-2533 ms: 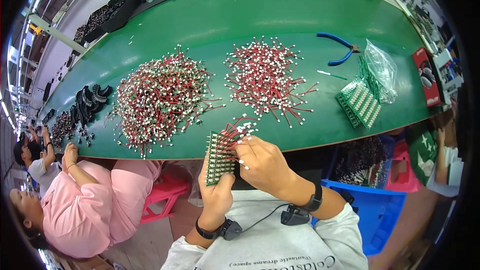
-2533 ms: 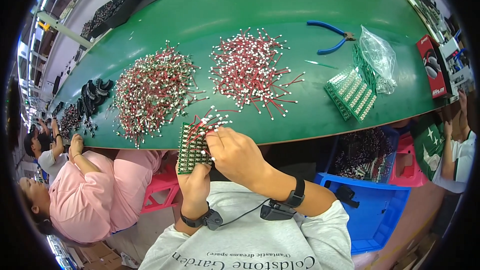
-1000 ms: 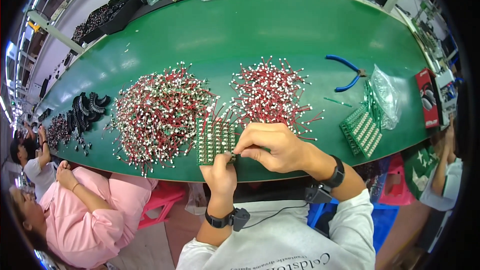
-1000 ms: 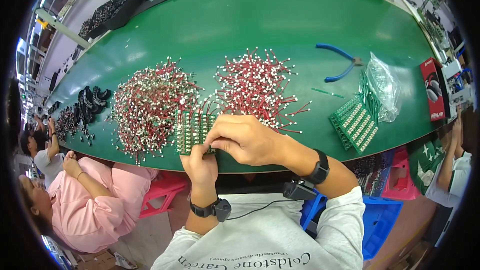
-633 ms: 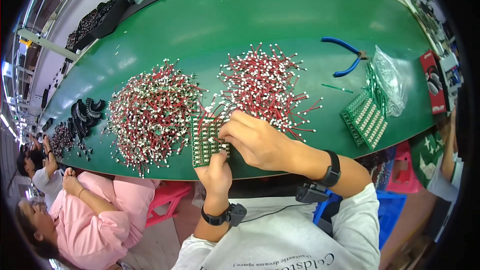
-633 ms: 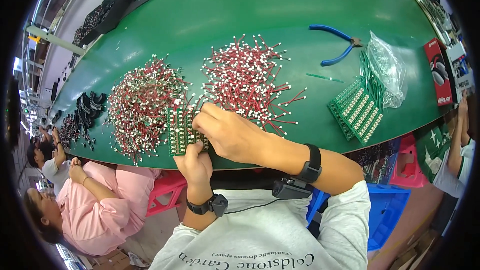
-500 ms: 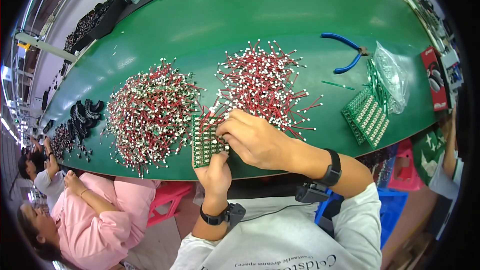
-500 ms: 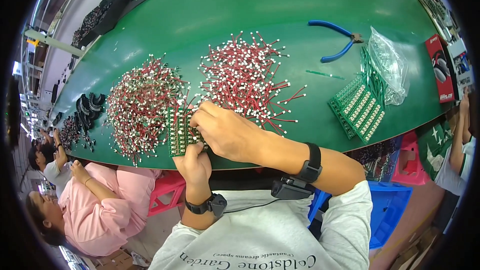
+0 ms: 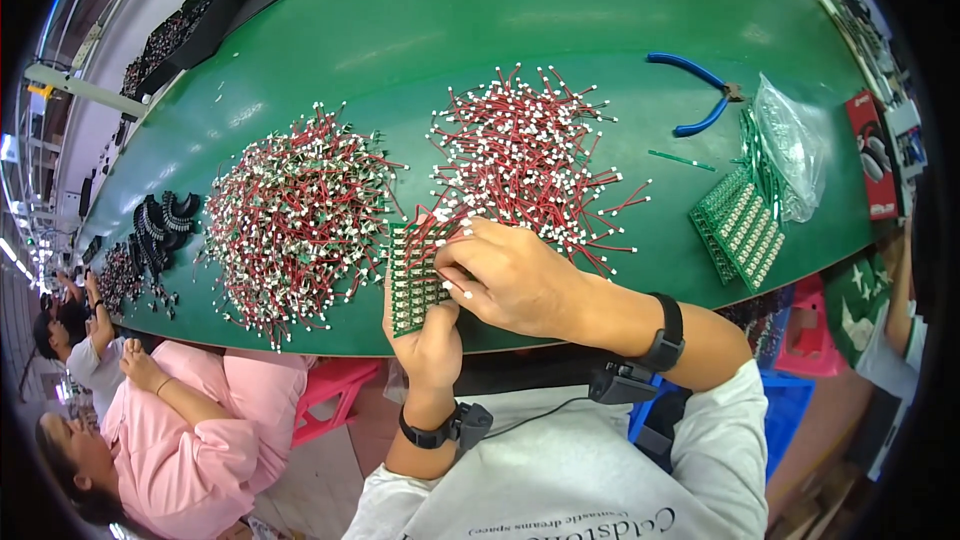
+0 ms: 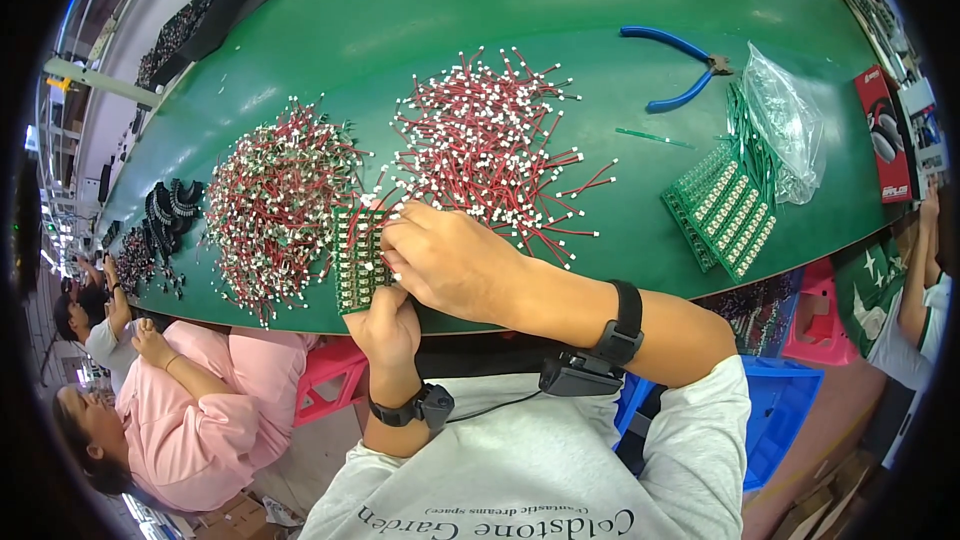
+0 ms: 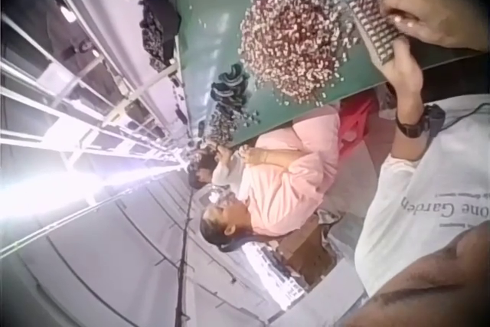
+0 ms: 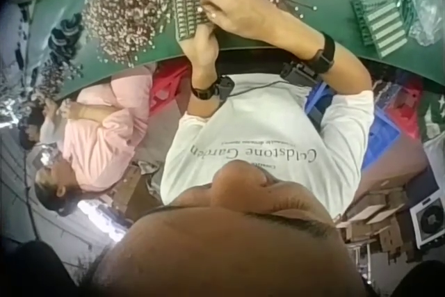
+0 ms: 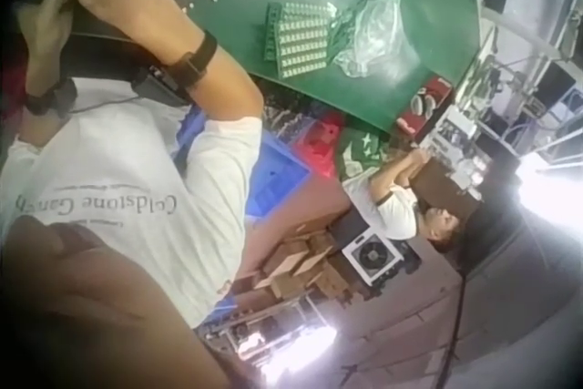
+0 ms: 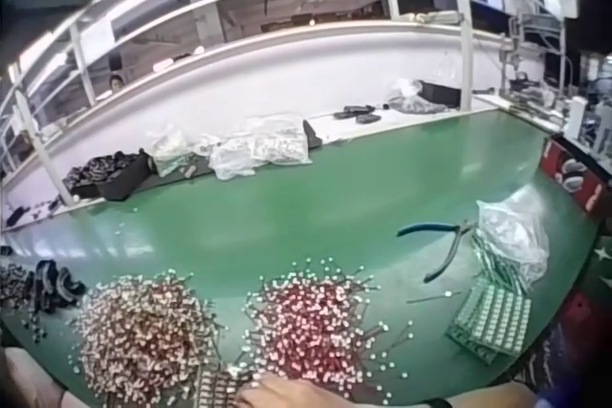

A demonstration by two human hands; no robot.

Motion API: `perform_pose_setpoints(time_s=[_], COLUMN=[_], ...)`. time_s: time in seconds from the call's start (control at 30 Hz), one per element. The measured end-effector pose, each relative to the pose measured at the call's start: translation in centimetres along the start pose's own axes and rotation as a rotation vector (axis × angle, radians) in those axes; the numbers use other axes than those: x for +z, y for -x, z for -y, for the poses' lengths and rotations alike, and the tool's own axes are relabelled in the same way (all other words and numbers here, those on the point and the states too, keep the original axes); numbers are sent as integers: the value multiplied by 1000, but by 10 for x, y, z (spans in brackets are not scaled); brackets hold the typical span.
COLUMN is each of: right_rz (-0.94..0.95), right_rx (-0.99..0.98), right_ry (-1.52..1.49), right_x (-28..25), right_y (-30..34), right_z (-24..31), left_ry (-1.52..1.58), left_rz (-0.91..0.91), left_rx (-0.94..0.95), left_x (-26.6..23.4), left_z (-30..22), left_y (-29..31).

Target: The person picks up small white connectors with red wires from a pile and inserts them one by one into the sockets of a green circuit board by hand.

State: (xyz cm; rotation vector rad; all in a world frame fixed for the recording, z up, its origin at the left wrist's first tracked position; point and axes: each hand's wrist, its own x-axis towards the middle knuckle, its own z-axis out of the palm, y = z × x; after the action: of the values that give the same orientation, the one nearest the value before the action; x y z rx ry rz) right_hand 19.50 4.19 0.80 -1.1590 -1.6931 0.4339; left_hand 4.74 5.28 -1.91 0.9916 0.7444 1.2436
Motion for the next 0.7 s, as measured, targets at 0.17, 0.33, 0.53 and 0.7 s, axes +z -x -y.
perform_pose_setpoints(time_s=[0.17,0.33,0.53,0.7], right_rz=[-23,3,-23,-6], right_rx=[-22,8,-13,-9], right_ry=[35,82,154,213], right_x=[3,2,3,3], right_y=[2,0,2,4], right_z=[-3,1,0,1], left_ry=[-32,-77,-44,-23], left_rz=[-18,23,-2,65], left_rx=[-8,49,44,61], left_x=[3,3,6,-5], left_z=[1,-2,-1,3], left_y=[2,3,2,3])
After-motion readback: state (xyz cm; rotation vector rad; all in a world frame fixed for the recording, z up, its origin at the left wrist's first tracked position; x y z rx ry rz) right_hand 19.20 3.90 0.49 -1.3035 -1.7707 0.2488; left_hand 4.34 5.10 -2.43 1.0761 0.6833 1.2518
